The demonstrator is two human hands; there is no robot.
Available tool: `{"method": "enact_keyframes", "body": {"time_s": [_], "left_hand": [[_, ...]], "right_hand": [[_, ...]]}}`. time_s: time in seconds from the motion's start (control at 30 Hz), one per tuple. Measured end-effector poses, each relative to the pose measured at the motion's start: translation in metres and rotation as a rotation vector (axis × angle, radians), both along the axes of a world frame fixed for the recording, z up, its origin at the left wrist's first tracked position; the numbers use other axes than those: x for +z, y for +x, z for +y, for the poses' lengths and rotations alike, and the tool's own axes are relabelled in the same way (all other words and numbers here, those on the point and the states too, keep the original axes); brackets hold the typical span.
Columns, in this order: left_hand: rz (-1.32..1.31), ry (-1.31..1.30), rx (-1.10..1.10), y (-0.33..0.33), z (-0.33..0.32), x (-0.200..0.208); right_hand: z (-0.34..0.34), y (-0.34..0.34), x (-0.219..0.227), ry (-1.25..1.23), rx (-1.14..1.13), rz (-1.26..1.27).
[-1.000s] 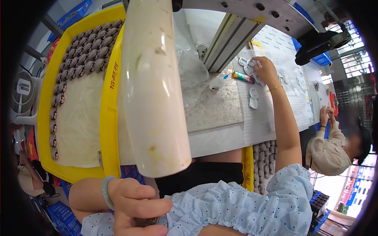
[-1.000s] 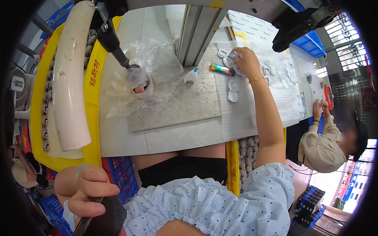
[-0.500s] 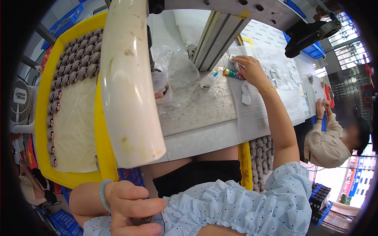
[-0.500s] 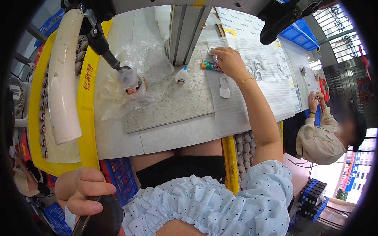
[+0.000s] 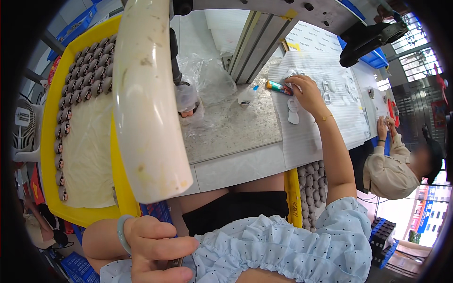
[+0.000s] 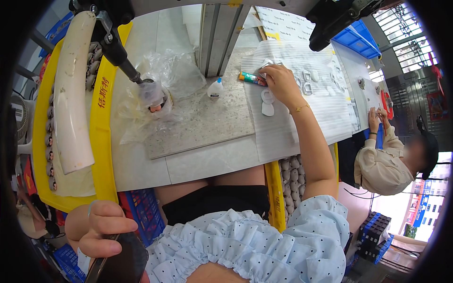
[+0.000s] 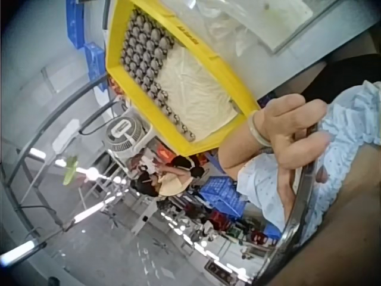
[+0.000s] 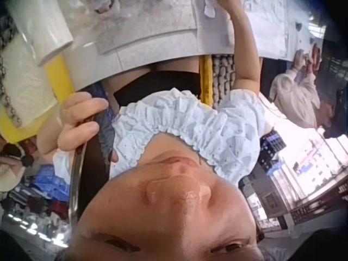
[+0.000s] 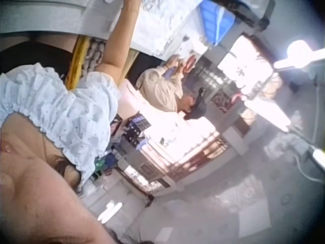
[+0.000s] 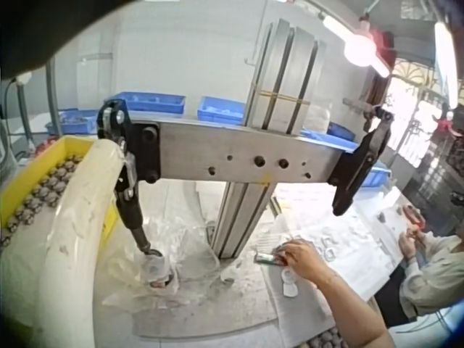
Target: The person applies glue into figurine heads from a bottle, attaches face inserts by hand, and presses them using a mechanical press. The person then arranges and glues small figurine components on the work table.
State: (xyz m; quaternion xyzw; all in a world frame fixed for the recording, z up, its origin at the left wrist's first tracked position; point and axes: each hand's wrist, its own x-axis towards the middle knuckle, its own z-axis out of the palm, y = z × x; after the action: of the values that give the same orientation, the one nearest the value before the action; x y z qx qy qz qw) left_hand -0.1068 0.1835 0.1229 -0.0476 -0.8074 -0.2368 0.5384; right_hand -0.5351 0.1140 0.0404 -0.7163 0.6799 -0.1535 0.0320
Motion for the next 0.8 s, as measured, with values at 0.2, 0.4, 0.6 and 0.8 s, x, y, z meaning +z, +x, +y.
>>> {"method": "enact_keyframes", "body": {"time_s": [0.2, 0.4, 0.6, 0.8], "left_hand": [[0.019, -0.028, 0.004, -0.001, -0.002, 0.0], [-0.155, 0.113, -0.052, 0.012, 0.0, 0.007], [0.056, -0.03, 0.031, -0.006, 0.0, 0.002], [-0.111, 0.172, -0.015, 0.005, 0.001, 0.008]], "right_hand": [[-0.018, -0.001, -0.01, -0.054, 0.014, -0.06], [-0.031, -0.003, -0.01, 0.029, -0.065, -0.069], [-0.029, -0.033, -0.014, -0.208, -0.303, 0.119], [0.003, -0.092, -0.014, -0.136, -0.593, 0.296]]}}
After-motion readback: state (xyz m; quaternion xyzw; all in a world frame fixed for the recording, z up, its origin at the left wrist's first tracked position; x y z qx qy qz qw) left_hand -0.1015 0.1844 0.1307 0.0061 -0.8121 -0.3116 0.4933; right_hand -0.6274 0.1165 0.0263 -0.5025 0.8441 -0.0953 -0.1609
